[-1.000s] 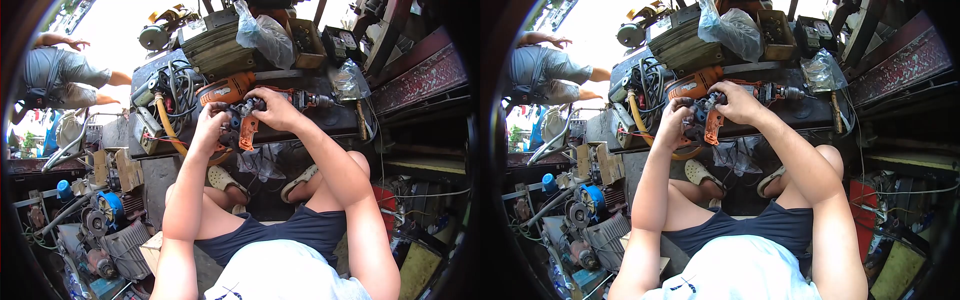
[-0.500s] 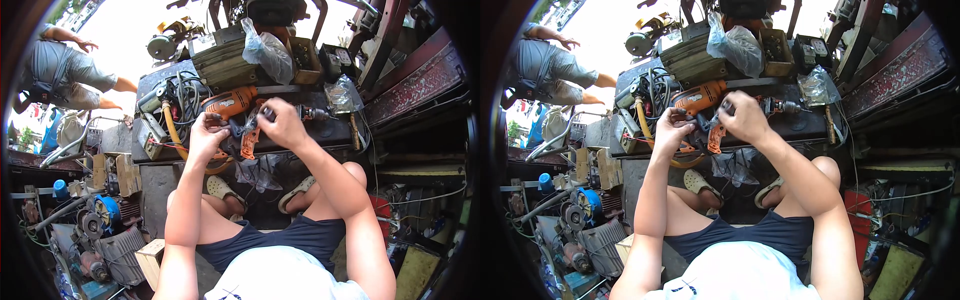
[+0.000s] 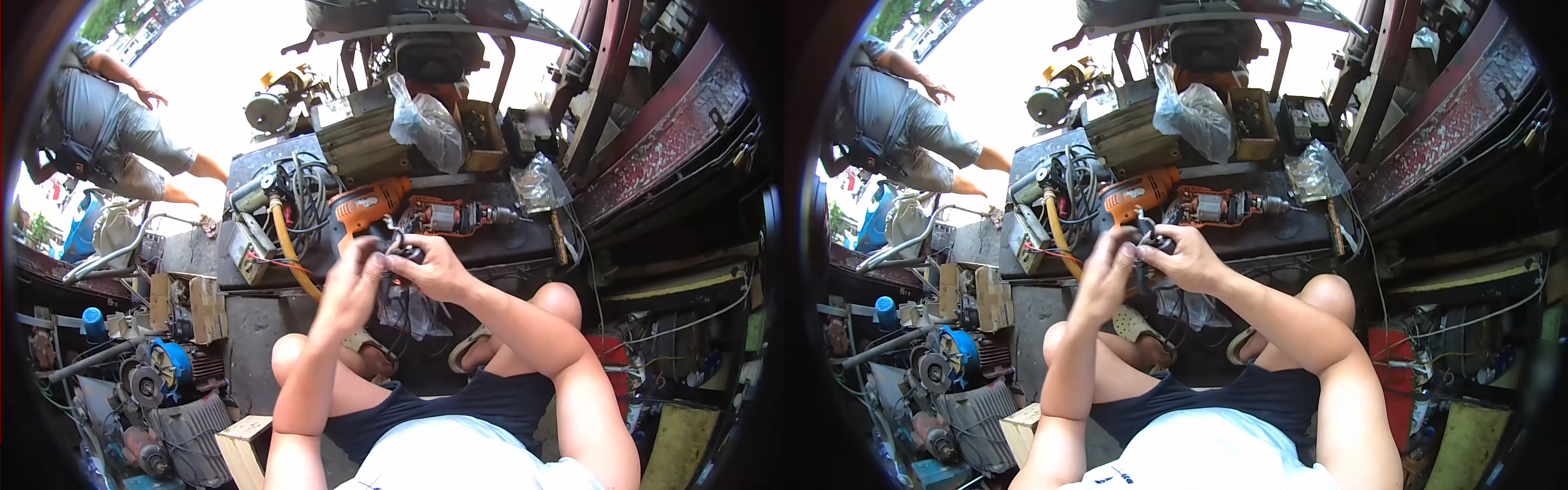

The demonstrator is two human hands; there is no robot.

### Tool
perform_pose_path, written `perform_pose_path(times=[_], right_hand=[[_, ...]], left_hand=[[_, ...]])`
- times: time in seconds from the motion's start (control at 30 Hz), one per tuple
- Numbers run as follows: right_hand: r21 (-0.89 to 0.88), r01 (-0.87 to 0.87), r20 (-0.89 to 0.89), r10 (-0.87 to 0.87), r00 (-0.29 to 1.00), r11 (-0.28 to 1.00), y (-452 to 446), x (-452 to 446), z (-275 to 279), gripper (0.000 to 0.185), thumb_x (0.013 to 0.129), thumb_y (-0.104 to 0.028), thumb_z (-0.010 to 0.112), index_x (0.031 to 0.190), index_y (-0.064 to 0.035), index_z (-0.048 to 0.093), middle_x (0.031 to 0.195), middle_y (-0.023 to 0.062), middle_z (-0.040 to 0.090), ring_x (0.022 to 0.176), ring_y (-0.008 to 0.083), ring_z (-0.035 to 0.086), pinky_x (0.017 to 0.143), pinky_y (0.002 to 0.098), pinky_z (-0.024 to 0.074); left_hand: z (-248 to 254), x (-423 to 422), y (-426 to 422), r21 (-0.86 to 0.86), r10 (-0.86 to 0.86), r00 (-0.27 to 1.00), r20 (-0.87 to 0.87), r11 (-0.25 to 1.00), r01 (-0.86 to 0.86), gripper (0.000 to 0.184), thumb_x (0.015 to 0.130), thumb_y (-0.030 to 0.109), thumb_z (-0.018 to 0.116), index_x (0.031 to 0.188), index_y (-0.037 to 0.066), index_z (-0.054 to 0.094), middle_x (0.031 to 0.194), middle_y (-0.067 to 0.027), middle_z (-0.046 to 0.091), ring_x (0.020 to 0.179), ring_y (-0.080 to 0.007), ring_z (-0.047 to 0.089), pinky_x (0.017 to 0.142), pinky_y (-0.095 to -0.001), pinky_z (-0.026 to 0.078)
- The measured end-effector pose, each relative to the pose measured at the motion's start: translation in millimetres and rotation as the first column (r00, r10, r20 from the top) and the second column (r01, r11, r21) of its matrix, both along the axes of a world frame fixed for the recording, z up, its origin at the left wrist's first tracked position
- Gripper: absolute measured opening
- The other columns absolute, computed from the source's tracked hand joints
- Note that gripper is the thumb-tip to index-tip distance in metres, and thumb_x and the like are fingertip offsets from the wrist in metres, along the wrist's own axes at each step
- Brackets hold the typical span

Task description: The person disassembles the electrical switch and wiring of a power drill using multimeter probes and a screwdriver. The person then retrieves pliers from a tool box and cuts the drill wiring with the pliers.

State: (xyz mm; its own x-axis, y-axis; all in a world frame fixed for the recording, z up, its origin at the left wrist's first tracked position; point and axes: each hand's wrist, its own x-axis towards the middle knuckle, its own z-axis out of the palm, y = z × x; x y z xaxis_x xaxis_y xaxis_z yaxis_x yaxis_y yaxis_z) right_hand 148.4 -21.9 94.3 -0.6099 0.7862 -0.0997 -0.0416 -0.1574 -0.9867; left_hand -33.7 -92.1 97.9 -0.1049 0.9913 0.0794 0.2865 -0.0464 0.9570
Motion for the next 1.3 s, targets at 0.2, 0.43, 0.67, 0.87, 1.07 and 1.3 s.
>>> perform_pose_path(times=[0.2, 0.43, 0.67, 0.87, 1.07, 1.3], right_hand=[[-0.091, 0.248, -0.093, -0.256, 0.962, 0.965, 7, 13, 15, 0.018, 0.100, -0.019, 0.075, 0.094, -0.0027, 0.070, 0.065, -0.0030, 0.061, 0.052, 0.0024, 0.050, 0.046, 0.0216, 0.0358], [-0.124, 0.298, -0.080, -0.309, 0.948, 0.947, 10, 15, 14, 0.020, 0.099, -0.021, 0.076, 0.096, -0.0027, 0.071, 0.065, -0.0044, 0.059, 0.049, 0.0014, 0.047, 0.043, 0.0222, 0.0320], [-0.142, 0.632, -0.026, -0.641, 0.767, 0.762, 132, 116, -6, 0.033, 0.093, -0.022, 0.061, 0.122, -0.0049, 0.063, 0.076, 0.0032, 0.057, 0.064, 0.0157, 0.058, 0.057, 0.0363, 0.0509], [-0.326, 0.929, -0.004, -0.983, 0.182, 0.174, 244, 191, -72, 0.021, 0.088, -0.011, 0.052, 0.103, 0.0006, 0.061, 0.090, 0.0151, 0.064, 0.075, 0.0277, 0.066, 0.067, 0.0480, 0.0579], [-0.214, 0.970, 0.121, -0.982, 0.142, 0.114, 232, 201, -98, 0.044, 0.083, -0.006, 0.058, 0.122, 0.0127, 0.065, 0.120, 0.0252, 0.070, 0.103, 0.0345, 0.073, 0.088, 0.0461, 0.0590], [0.445, 0.823, 0.544, -0.837, 0.065, 0.353, 221, 237, -108, 0.041, 0.081, -0.019, 0.067, 0.117, 0.0007, 0.070, 0.127, 0.0282, 0.069, 0.119, 0.0413, 0.067, 0.104, 0.0467, 0.0512]], left_hand=[[-15, 44, -6, 0.045, -0.052, 0.980, 0.191, 0.998, 0.044, 0.052, 0.115, 0.048, 0.036, 0.108, 0.004, 0.063, 0.085, 0.0028, 0.057, 0.075, -0.0062, 0.048, 0.066, -0.0260, 0.041], [-27, 43, 0, 0.006, -0.122, 0.941, 0.317, 0.992, 0.126, 0.038, 0.115, 0.032, 0.044, 0.102, 0.000, 0.059, 0.077, 0.0015, 0.050, 0.073, -0.0102, 0.042, 0.063, -0.0310, 0.039], [-42, 20, -9, -0.193, -0.048, 0.735, 0.677, 0.952, 0.239, 0.046, 0.111, 0.051, 0.048, 0.102, 0.008, 0.059, 0.077, 0.0024, 0.053, 0.056, -0.0050, 0.043, 0.048, -0.0226, 0.030], [-28, 20, 0, -0.232, -0.006, 0.663, 0.748, 0.935, 0.270, 0.033, 0.109, 0.041, 0.058, 0.100, 0.009, 0.057, 0.074, 0.0023, 0.049, 0.058, -0.0074, 0.044, 0.049, -0.0237, 0.032], [-25, 16, -3, -0.237, 0.027, 0.570, 0.821, 0.925, 0.297, 0.024, 0.104, 0.020, 0.063, 0.084, 0.013, 0.052, 0.073, 0.0016, 0.051, 0.063, -0.0107, 0.052, 0.055, -0.0278, 0.045], [-26, 14, -5, -0.196, -0.024, 0.593, 0.805, 0.933, 0.303, 0.028, 0.103, 0.019, 0.065, 0.080, 0.012, 0.051, 0.068, 0.0022, 0.049, 0.060, -0.0100, 0.048, 0.055, -0.0270, 0.041]])
